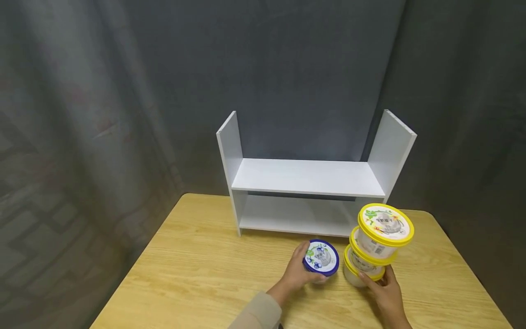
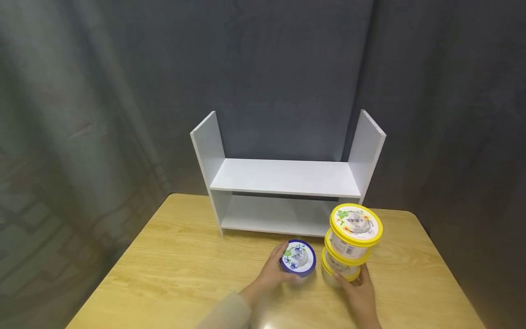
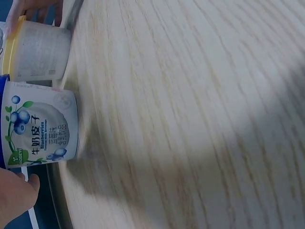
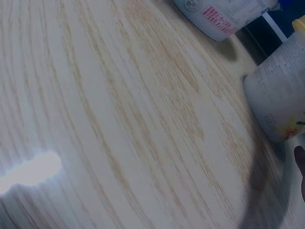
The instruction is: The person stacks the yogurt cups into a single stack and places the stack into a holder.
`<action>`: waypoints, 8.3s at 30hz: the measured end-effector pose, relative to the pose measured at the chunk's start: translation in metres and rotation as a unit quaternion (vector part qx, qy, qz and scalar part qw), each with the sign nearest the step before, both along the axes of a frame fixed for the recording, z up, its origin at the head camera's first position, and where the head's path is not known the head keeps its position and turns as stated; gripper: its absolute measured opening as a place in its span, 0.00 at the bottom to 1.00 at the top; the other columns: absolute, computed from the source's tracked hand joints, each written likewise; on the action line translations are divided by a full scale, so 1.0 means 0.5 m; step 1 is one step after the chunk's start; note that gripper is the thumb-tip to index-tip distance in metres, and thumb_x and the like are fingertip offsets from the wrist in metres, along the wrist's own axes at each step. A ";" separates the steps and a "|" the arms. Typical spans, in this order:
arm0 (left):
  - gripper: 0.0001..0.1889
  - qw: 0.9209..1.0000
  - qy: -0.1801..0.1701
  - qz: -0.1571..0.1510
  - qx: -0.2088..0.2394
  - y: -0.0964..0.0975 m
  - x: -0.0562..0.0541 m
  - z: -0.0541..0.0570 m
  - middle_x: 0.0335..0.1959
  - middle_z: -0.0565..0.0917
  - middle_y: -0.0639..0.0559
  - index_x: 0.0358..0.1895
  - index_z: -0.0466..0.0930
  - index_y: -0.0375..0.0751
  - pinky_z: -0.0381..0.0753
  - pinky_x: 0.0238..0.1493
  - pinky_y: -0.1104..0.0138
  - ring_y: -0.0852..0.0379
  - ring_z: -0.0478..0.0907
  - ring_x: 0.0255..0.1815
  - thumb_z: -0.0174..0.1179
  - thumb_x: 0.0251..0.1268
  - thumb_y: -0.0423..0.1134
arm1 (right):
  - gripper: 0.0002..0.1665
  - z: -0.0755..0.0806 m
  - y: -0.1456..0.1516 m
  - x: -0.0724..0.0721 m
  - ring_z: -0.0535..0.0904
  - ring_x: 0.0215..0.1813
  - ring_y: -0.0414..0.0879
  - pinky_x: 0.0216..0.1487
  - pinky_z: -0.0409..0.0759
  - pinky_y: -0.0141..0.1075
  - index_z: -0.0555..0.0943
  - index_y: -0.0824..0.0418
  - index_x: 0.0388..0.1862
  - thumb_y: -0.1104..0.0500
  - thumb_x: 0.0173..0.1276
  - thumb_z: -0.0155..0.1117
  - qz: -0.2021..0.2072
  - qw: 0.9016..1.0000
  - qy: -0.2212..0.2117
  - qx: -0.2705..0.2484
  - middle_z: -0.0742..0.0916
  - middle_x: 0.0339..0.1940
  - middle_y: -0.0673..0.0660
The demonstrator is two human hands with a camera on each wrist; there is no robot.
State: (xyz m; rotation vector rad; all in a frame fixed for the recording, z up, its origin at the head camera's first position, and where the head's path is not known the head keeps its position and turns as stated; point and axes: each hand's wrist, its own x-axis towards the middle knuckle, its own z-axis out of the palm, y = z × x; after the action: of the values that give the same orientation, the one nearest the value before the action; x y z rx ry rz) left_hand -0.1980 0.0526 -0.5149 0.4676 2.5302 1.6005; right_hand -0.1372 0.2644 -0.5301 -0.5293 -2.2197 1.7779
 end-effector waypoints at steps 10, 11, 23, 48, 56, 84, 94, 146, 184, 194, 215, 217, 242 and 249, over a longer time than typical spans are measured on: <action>0.51 1.000 0.006 0.021 0.010 0.001 0.004 0.003 0.63 0.59 0.47 0.63 0.56 0.41 0.57 0.58 0.52 0.45 0.57 0.60 0.73 0.26 0.39 | 0.44 0.001 0.003 0.003 0.62 0.45 0.33 0.42 0.65 0.22 0.53 0.50 0.65 0.52 0.53 0.64 0.008 1.000 0.003 0.016 0.67 0.52 0.48; 0.50 1.000 0.008 0.024 0.013 0.000 0.004 0.004 0.62 0.59 0.47 0.63 0.57 0.40 0.57 0.58 0.52 0.45 0.57 0.60 0.73 0.27 0.40 | 0.44 0.003 0.002 0.003 0.62 0.45 0.33 0.41 0.65 0.20 0.53 0.51 0.65 0.52 0.53 0.64 0.008 1.000 0.001 0.014 0.67 0.52 0.48; 0.49 0.999 0.002 0.031 0.030 -0.006 0.006 0.014 0.62 0.60 0.46 0.63 0.58 0.40 0.56 0.58 0.53 0.45 0.57 0.61 0.72 0.29 0.44 | 0.43 0.012 -0.001 0.006 0.63 0.43 0.31 0.38 0.66 0.17 0.54 0.49 0.64 0.55 0.53 0.65 0.007 1.000 0.007 -0.006 0.66 0.47 0.39; 0.48 0.998 0.008 0.025 0.055 -0.024 0.000 0.090 0.62 0.60 0.50 0.63 0.59 0.46 0.62 0.55 0.54 0.49 0.64 0.55 0.72 0.30 0.46 | 0.46 0.008 -0.001 0.007 0.63 0.44 0.30 0.39 0.65 0.15 0.50 0.51 0.67 0.56 0.53 0.64 0.002 1.000 0.017 -0.007 0.66 0.50 0.44; 0.48 0.998 0.020 0.012 0.060 -0.032 -0.001 0.123 0.63 0.58 0.49 0.64 0.57 0.46 0.64 0.54 0.54 0.48 0.63 0.56 0.71 0.32 0.48 | 0.48 0.010 -0.002 0.008 0.63 0.43 0.30 0.37 0.67 0.17 0.48 0.50 0.68 0.55 0.53 0.65 -0.001 1.000 0.005 -0.003 0.66 0.51 0.47; 0.47 0.991 0.084 -0.050 0.087 -0.043 0.000 0.266 0.64 0.56 0.47 0.64 0.55 0.45 0.72 0.45 0.68 0.49 0.66 0.53 0.71 0.35 0.44 | 0.48 0.005 0.001 0.003 0.63 0.44 0.31 0.38 0.67 0.17 0.49 0.45 0.67 0.55 0.52 0.66 0.005 1.000 0.009 -0.024 0.66 0.51 0.45; 0.47 0.993 0.075 -0.050 0.076 -0.043 0.004 0.313 0.63 0.57 0.59 0.64 0.56 0.56 0.64 0.54 0.60 0.56 0.63 0.56 0.71 0.33 0.47 | 0.48 0.007 0.001 0.005 0.65 0.42 0.29 0.37 0.68 0.18 0.50 0.47 0.67 0.55 0.52 0.66 0.003 1.000 0.011 -0.015 0.66 0.50 0.44; 0.44 0.995 0.039 -0.059 0.063 0.117 -0.021 0.477 0.58 0.64 0.63 0.61 0.58 0.64 0.68 0.50 0.64 0.60 0.63 0.57 0.70 0.34 0.50 | 0.51 -0.003 0.012 -0.010 0.65 0.37 0.24 0.39 0.69 0.21 0.43 0.44 0.68 0.46 0.52 0.63 0.021 0.999 -0.035 -0.008 0.62 0.59 0.56; 0.43 0.993 0.049 -0.103 0.008 0.172 -0.009 0.454 0.58 0.62 0.66 0.63 0.56 0.62 0.71 0.46 0.67 0.64 0.62 0.56 0.68 0.38 0.49 | 0.53 0.009 0.015 0.001 0.64 0.39 0.26 0.39 0.68 0.19 0.41 0.46 0.68 0.47 0.52 0.64 0.021 0.999 -0.038 -0.012 0.61 0.60 0.57; 0.46 0.993 0.060 -0.106 0.002 0.164 -0.010 0.454 0.64 0.50 0.71 0.64 0.50 0.64 0.66 0.53 0.60 0.64 0.52 0.63 0.68 0.38 0.50 | 0.47 0.004 0.017 -0.004 0.64 0.43 0.29 0.38 0.68 0.18 0.49 0.43 0.66 0.50 0.52 0.65 0.024 0.999 -0.016 -0.027 0.64 0.53 0.48; 0.44 0.995 0.087 -0.037 0.015 0.014 -0.060 0.419 0.63 0.57 0.63 0.64 0.53 0.63 0.60 0.57 0.60 0.56 0.56 0.61 0.66 0.38 0.55 | 0.51 0.011 0.026 0.007 0.51 0.63 0.62 0.59 0.59 0.47 0.39 0.40 0.67 0.47 0.54 0.61 0.058 0.997 -0.038 -0.029 0.55 0.64 0.63; 0.43 0.996 0.080 -0.033 0.023 -0.004 -0.064 0.410 0.63 0.57 0.64 0.63 0.54 0.64 0.62 0.56 0.59 0.54 0.57 0.61 0.66 0.39 0.54 | 0.53 0.009 0.026 0.011 0.47 0.63 0.65 0.60 0.52 0.53 0.36 0.40 0.67 0.47 0.54 0.62 0.063 0.997 -0.037 -0.038 0.52 0.65 0.66; 0.38 0.991 0.068 0.081 0.079 -0.221 -0.104 0.338 0.63 0.59 0.48 0.63 0.57 0.47 0.59 0.58 0.57 0.45 0.55 0.61 0.63 0.47 0.49 | 0.50 -0.016 0.039 0.006 0.49 0.61 0.68 0.55 0.56 0.58 0.38 0.39 0.67 0.48 0.56 0.60 0.077 0.997 -0.016 -0.010 0.53 0.64 0.66; 0.35 0.981 0.083 0.134 0.114 -0.269 -0.115 0.336 0.62 0.61 0.47 0.62 0.60 0.42 0.57 0.59 0.60 0.47 0.55 0.62 0.62 0.49 0.45 | 0.52 0.019 0.024 0.020 0.44 0.63 0.68 0.57 0.52 0.59 0.37 0.42 0.67 0.51 0.56 0.61 0.082 0.996 -0.027 -0.040 0.51 0.65 0.66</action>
State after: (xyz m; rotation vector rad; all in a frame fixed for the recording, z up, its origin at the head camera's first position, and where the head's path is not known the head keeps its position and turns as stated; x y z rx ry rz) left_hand -0.2557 -0.0822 -0.3467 0.3011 2.6357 2.0430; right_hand -0.1273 0.2763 -0.5205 -0.4263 -2.2946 1.9620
